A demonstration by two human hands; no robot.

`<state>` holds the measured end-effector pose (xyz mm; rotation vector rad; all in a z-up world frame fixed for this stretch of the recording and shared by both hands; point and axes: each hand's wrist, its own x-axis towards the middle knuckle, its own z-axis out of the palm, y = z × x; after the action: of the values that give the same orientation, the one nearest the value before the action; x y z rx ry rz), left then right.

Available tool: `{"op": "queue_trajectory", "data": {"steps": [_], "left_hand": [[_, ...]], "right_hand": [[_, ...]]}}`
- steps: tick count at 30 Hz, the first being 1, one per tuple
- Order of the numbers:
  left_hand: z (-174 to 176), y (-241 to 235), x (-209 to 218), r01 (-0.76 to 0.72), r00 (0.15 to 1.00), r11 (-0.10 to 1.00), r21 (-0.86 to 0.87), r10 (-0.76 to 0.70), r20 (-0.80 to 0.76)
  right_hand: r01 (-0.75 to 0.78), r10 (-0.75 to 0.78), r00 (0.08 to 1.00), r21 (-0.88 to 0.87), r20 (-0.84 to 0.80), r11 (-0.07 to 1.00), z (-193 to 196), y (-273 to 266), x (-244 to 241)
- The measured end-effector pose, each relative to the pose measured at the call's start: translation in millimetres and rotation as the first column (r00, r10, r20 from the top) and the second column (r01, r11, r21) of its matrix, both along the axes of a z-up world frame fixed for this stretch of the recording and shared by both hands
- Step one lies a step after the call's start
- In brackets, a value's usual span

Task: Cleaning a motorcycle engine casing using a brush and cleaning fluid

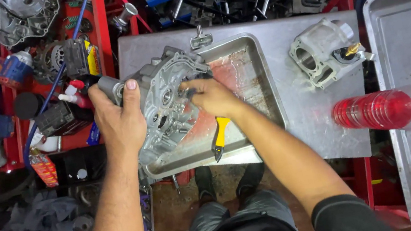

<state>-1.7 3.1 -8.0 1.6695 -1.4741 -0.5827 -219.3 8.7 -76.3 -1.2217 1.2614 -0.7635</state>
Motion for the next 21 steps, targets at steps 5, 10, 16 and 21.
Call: {"op": "queue_trajectory", "data": {"steps": [5, 10, 16, 21], "left_hand": [[-1.7, 3.1, -1.2, -0.004, 1.000, 1.000, 0.006, 0.004, 0.016], [9.4, -0.8, -8.7, -0.005, 1.000, 1.000, -0.003, 0.005, -0.020], [16.1, 2.9, -5.9, -0.025, 0.999, 0.999, 0.044, 0.026, -0.026], [16.7, 4.7, -9.6, -0.009, 0.999, 0.999, 0.046, 0.010, -0.031]], "right_hand": [[-0.217, 0.183, 0.857, -0.016, -0.482, 0.976, 18.7, 15.9, 2.6], [-0.281, 0.094, 0.805, -0.236, -0.586, 0.930, -30.2, 45.5, -32.8], [-0.604, -0.173, 0.399, -0.401, -0.900, 0.689, -92.7, 60.1, -41.1], [0.155, -0.224, 0.953, -0.305, -0.205, 0.940, -77.5, 12.7, -31.5]]}}
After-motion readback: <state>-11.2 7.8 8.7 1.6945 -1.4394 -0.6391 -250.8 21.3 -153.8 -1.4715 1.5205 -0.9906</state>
